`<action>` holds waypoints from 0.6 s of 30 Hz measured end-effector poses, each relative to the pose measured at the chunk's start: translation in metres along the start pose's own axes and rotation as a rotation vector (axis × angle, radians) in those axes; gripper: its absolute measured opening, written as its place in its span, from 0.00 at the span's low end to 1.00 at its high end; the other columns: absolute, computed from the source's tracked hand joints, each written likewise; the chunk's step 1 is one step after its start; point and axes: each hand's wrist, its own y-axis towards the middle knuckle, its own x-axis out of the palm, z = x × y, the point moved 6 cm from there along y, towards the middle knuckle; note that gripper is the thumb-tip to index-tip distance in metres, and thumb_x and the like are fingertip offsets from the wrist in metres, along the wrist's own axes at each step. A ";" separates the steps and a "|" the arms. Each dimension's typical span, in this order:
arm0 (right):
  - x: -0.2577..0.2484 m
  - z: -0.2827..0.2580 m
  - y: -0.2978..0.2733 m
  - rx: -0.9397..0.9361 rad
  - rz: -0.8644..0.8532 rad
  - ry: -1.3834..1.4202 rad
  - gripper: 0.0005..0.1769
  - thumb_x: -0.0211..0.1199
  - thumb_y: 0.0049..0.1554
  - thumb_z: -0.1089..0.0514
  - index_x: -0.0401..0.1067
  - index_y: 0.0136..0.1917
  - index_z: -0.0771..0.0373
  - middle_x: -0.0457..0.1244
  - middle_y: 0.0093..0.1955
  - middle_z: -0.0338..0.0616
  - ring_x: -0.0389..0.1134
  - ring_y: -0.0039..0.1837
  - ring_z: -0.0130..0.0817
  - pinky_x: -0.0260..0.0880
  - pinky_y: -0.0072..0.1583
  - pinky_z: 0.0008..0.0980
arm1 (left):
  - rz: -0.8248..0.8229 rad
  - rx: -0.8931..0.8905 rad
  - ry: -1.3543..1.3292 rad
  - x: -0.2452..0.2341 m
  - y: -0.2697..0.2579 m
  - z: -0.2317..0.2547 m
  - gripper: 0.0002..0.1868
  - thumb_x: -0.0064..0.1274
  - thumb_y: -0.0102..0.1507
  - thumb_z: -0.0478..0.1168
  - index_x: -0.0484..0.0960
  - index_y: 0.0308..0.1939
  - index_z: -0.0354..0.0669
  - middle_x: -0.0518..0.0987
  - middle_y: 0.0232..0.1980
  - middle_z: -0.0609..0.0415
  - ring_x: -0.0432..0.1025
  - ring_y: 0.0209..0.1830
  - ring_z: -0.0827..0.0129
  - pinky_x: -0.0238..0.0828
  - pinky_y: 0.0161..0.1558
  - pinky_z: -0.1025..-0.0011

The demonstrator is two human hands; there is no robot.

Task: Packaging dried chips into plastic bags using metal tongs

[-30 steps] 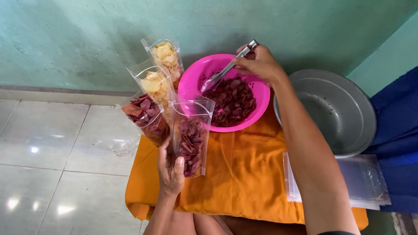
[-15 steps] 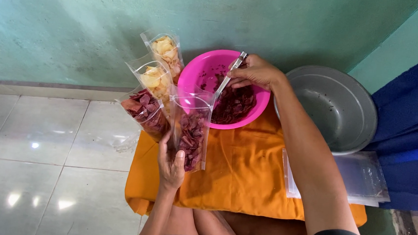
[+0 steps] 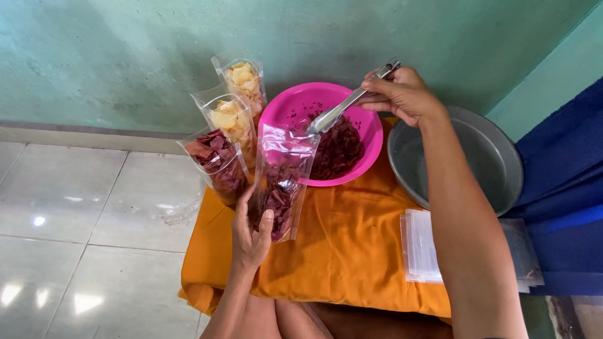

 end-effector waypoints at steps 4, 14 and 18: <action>-0.002 -0.045 -0.022 0.027 0.037 -0.041 0.10 0.66 0.59 0.58 0.72 0.54 0.59 0.72 0.54 0.52 0.77 0.55 0.42 0.81 0.58 0.36 | -0.034 -0.046 0.081 0.002 0.000 0.013 0.37 0.43 0.66 0.59 0.65 0.69 0.35 0.72 0.69 0.38 0.67 0.70 0.50 0.65 0.68 0.57; 0.066 -0.086 -0.055 0.017 -0.126 -0.187 0.13 0.66 0.58 0.62 0.68 0.55 0.64 0.70 0.53 0.58 0.76 0.55 0.44 0.82 0.57 0.38 | -0.066 -0.043 0.089 0.002 0.000 0.021 0.40 0.43 0.65 0.62 0.65 0.70 0.35 0.74 0.66 0.37 0.71 0.66 0.50 0.69 0.65 0.58; 0.084 -0.091 -0.063 0.031 -0.167 -0.281 0.17 0.67 0.57 0.62 0.68 0.58 0.67 0.68 0.50 0.55 0.76 0.54 0.43 0.82 0.58 0.37 | -0.077 -0.033 0.081 0.001 0.000 0.023 0.39 0.43 0.66 0.61 0.64 0.70 0.35 0.73 0.68 0.37 0.70 0.68 0.49 0.69 0.66 0.57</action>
